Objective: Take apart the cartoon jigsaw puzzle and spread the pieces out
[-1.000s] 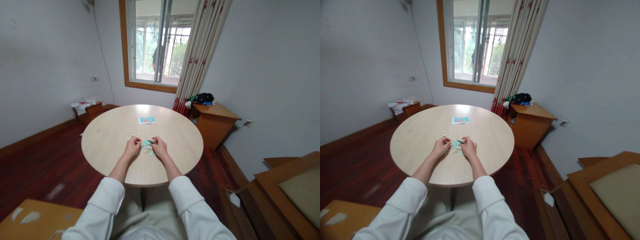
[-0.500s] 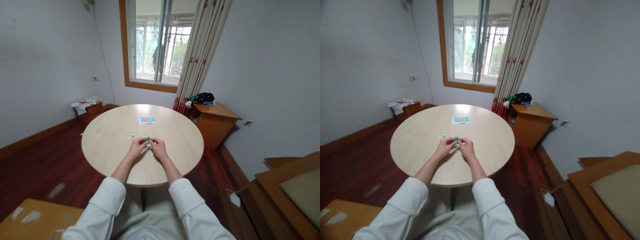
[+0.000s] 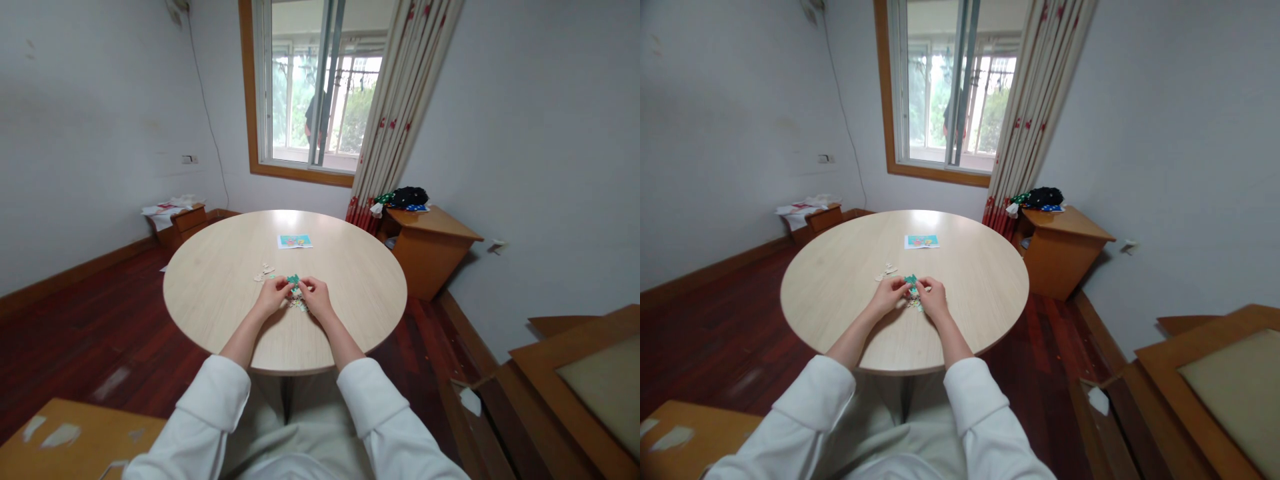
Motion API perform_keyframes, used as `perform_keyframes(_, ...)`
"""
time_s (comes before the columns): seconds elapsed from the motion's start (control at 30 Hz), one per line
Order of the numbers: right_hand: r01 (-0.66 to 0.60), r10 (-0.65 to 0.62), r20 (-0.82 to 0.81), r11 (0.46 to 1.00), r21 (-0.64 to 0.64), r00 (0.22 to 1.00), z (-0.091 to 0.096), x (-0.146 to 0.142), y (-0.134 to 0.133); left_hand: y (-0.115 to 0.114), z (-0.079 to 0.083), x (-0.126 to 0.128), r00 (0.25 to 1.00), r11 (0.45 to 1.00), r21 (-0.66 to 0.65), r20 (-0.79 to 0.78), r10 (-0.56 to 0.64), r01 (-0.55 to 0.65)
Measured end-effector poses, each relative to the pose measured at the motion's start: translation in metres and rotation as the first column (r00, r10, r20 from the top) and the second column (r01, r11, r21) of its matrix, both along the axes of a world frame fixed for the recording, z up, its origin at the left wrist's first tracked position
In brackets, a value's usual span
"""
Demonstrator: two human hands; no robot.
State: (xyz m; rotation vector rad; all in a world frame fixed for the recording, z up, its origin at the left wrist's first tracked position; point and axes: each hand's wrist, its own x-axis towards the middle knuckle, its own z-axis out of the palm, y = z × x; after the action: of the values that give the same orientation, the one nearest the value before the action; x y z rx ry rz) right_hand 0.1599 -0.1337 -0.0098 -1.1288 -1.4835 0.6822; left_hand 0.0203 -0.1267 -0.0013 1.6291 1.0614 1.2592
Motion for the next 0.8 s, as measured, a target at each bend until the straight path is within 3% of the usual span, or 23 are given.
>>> perform_keyframes(0.47,-0.019,0.020,-0.038,0.999,0.033,0.999,-0.007,0.001,0.005,-0.003,0.003,0.000,0.990,0.992,-0.050,0.089,-0.108,0.113)
perform_keyframes(0.6,-0.021,0.023,-0.064,0.999,0.045,0.998,-0.009,0.001,0.007,-0.001,0.000,-0.001,0.980,0.991,-0.091,0.182,-0.082,0.100)
perform_keyframes(0.8,0.003,0.000,-0.057,0.999,0.053,0.998,-0.011,0.002,0.007,0.000,0.000,-0.002,0.978,0.993,-0.089,0.201,-0.052,0.071)
